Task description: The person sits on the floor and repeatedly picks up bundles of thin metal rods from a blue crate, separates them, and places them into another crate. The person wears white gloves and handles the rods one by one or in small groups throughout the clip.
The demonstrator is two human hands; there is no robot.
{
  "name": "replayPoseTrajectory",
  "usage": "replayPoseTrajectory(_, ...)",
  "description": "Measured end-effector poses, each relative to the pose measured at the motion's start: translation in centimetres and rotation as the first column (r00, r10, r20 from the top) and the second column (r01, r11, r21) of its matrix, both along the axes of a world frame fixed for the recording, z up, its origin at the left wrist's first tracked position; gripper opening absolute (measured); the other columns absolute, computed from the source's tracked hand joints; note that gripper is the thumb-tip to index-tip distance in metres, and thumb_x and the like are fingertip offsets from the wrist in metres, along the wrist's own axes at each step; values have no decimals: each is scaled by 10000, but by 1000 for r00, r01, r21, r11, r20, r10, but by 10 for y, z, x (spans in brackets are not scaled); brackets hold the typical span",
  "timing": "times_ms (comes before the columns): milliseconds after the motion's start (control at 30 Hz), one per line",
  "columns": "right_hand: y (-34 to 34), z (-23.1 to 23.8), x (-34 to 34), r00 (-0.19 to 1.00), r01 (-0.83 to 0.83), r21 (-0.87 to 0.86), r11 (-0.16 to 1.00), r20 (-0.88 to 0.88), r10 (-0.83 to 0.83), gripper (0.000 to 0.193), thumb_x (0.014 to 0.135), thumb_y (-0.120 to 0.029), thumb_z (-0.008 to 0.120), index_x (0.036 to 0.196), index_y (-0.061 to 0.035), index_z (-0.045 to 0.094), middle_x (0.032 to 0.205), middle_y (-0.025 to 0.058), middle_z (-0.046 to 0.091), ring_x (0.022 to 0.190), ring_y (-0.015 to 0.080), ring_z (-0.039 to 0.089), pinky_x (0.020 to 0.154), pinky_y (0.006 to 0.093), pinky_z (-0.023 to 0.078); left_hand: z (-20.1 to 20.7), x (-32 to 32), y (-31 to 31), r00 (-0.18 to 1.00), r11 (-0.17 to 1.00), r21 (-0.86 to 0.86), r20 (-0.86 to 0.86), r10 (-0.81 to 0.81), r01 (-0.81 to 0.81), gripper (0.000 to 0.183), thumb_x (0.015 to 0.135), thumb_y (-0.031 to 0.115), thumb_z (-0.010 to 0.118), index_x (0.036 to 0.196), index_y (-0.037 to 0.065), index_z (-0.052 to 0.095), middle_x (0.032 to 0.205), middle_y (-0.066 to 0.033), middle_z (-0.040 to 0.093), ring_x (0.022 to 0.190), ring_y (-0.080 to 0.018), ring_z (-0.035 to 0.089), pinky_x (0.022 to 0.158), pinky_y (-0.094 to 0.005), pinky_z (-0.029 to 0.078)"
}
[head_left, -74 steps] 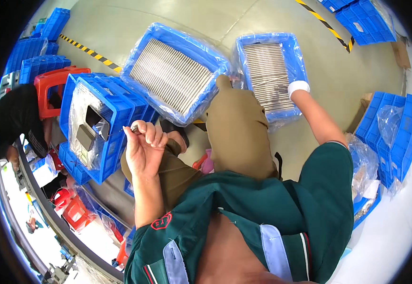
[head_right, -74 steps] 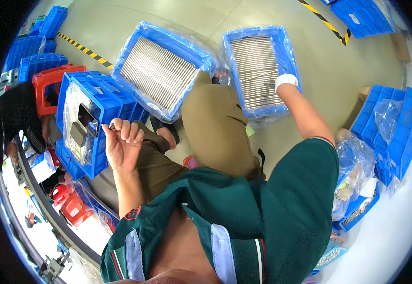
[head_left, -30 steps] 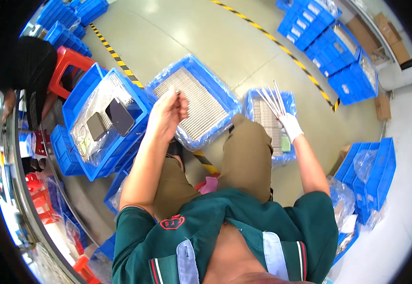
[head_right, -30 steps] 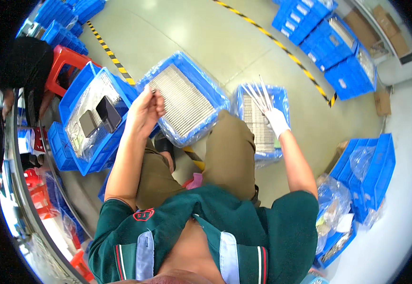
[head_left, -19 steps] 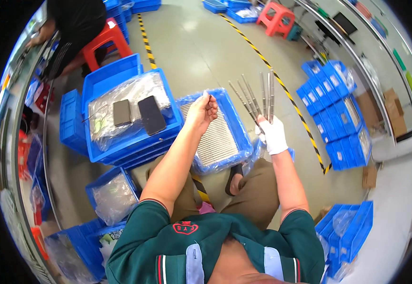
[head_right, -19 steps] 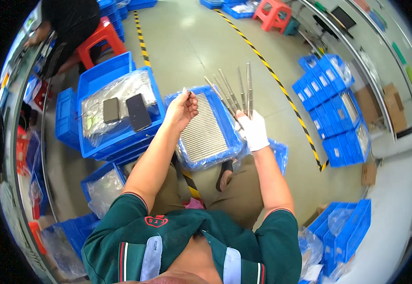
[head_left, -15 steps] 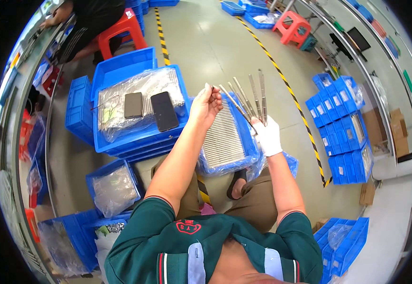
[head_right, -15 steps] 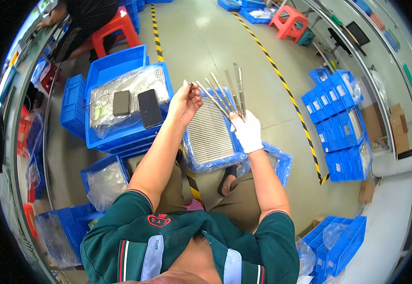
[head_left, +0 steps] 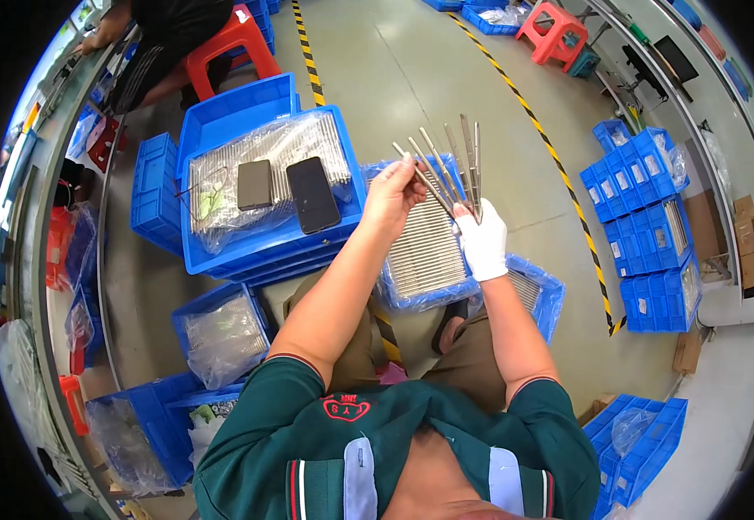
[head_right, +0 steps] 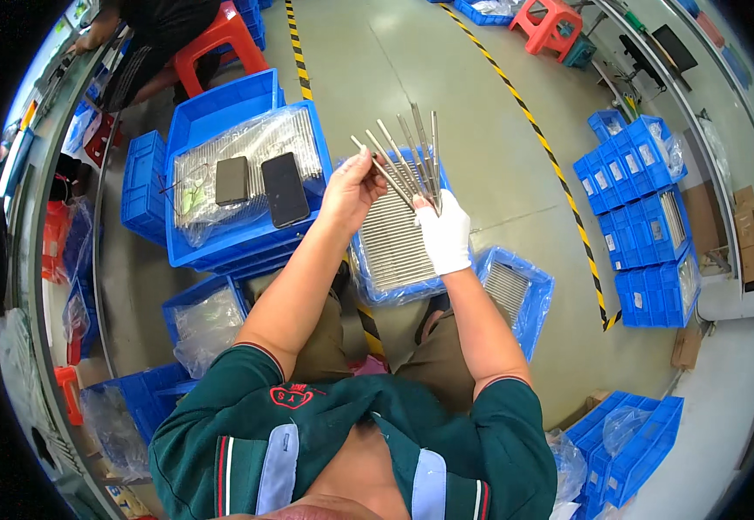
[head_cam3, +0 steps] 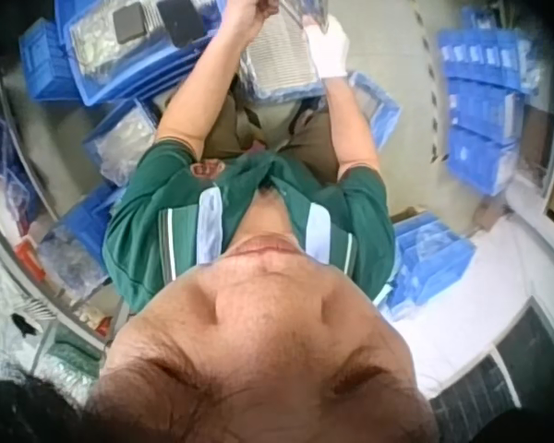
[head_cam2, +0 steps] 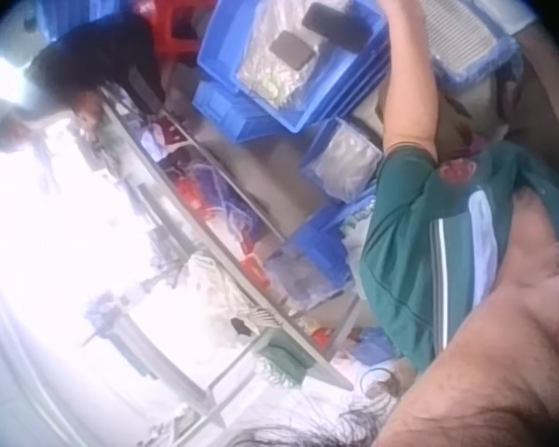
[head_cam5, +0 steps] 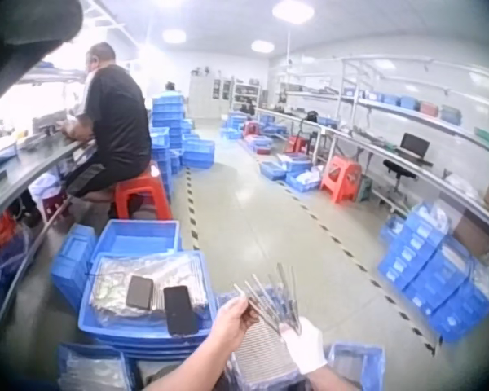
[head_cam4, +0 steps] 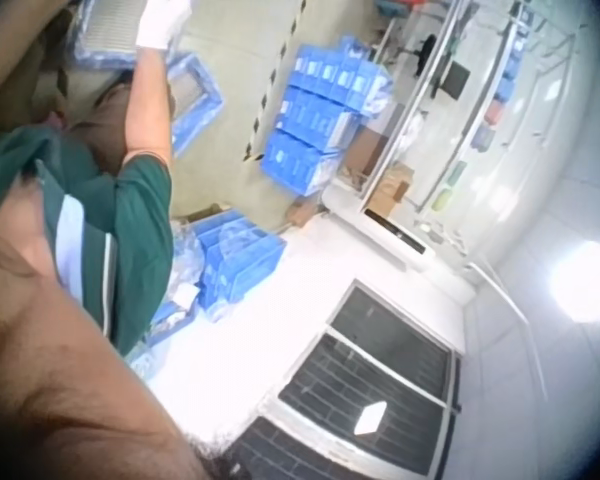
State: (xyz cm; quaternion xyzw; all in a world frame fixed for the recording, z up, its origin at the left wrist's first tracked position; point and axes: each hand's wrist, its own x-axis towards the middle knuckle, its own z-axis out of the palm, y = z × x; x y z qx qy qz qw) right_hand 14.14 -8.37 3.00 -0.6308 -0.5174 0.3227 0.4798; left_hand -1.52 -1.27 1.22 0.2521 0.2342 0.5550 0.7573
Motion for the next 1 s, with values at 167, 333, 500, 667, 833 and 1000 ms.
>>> replayPoseTrajectory(167, 6, 0, 4, 999, 32, -26, 999, -13, -32, 202, 848, -189, 638, 887, 5, 599, 639, 67, 602, 573, 129, 550, 564, 288, 444, -6, 16, -9, 995, 996, 11, -54, -85, 86, 272, 937, 327, 533, 936, 64, 599, 751, -8, 589, 656, -94, 555, 613, -252, 476)
replayPoseTrajectory(333, 9, -6, 7, 996, 65, 69, 995, 48, -69, 171, 861, -187, 629, 870, -20, 591, 642, 17, 579, 546, 65, 476, 499, 238, 392, 3, 17, -12, 978, 998, -3, -198, -63, 64, 254, 932, 324, 539, 943, 78, 603, 765, -3, 600, 656, -84, 552, 603, -234, 457)
replayPoseTrajectory(500, 10, -7, 5, 989, 98, 133, 986, 99, -111, 170, 850, -176, 637, 881, -14, 598, 715, 42, 602, 633, 79, 511, 578, 254, 434, -1, 29, -26, 907, 992, 106, -421, -18, 69, 271, 933, 328, 526, 873, 73, 594, 722, 2, 575, 634, -75, 526, 579, -221, 412)
replayPoseTrajectory(667, 14, -24, 1, 985, 130, 54, 990, -120, -122, 175, 847, -163, 635, 895, -2, 586, 744, 81, 615, 663, 137, 561, 620, 301, 464, 4, 42, -43, 888, 994, 93, -460, -5, 53, 252, 936, 281, 509, 830, 64, 578, 672, 12, 540, 577, -62, 492, 525, -214, 394)
replayPoseTrajectory(833, 20, -21, 0, 988, 139, 36, 990, -73, -137, 171, 857, -168, 616, 912, -8, 588, 738, 83, 621, 662, 139, 580, 609, 294, 473, 1, 43, -41, 815, 979, 202, -571, 97, 25, 273, 930, 244, 512, 795, 17, 583, 642, -12, 542, 561, -91, 496, 501, -250, 398)
replayPoseTrajectory(1000, 34, -21, 22, 938, 176, 17, 984, -305, -162, 155, 865, -178, 623, 851, -29, 581, 590, 21, 532, 487, 108, 466, 461, 247, 373, 18, 26, -36, 741, 949, 270, -668, 65, 160, 267, 938, 219, 503, 811, -5, 574, 655, -31, 537, 593, -104, 508, 574, -269, 435)
